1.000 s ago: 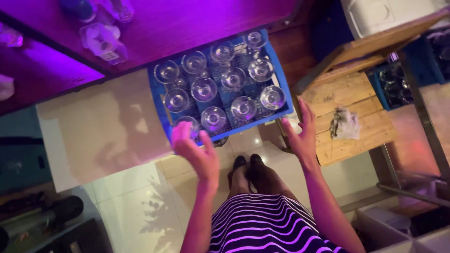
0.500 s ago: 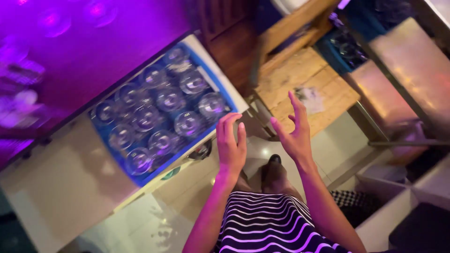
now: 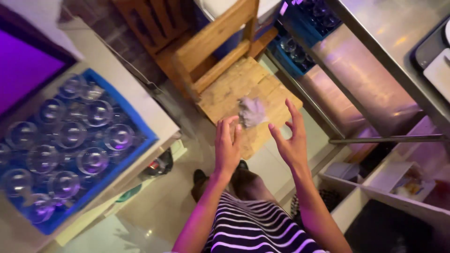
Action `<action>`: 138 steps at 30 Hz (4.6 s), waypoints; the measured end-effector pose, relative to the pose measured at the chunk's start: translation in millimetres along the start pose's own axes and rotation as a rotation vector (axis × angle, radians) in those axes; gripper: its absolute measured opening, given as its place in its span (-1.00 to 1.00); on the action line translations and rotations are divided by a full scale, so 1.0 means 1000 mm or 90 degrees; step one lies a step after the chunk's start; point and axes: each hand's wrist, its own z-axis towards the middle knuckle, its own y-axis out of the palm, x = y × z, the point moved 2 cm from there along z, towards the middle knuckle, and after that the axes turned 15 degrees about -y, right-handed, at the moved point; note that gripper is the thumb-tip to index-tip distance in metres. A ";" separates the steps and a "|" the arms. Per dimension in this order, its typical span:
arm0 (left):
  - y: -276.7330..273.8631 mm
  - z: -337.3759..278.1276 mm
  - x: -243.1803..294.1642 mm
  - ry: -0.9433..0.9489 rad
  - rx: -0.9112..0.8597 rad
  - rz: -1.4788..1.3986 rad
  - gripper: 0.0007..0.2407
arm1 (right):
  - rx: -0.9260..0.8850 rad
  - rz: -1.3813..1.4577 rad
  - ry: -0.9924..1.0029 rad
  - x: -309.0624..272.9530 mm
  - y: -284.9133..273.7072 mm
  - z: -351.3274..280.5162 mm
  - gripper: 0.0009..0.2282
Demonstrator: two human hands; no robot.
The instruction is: Polishing wine glasses with a cloth and organizing them into a storage crate in a bar prep area.
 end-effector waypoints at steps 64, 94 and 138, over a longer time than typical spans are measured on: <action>-0.077 -0.047 -0.101 -0.359 0.023 -0.583 -0.66 | -0.312 0.366 0.070 -0.023 0.121 -0.019 -0.38; -0.392 -0.149 -0.097 -0.151 0.232 -0.240 -0.25 | -0.715 0.241 -0.109 -0.242 0.297 -0.119 -0.70; -0.644 -0.167 -0.326 -0.213 0.491 0.302 -0.26 | -0.431 0.027 -0.265 -0.385 0.588 -0.321 -0.24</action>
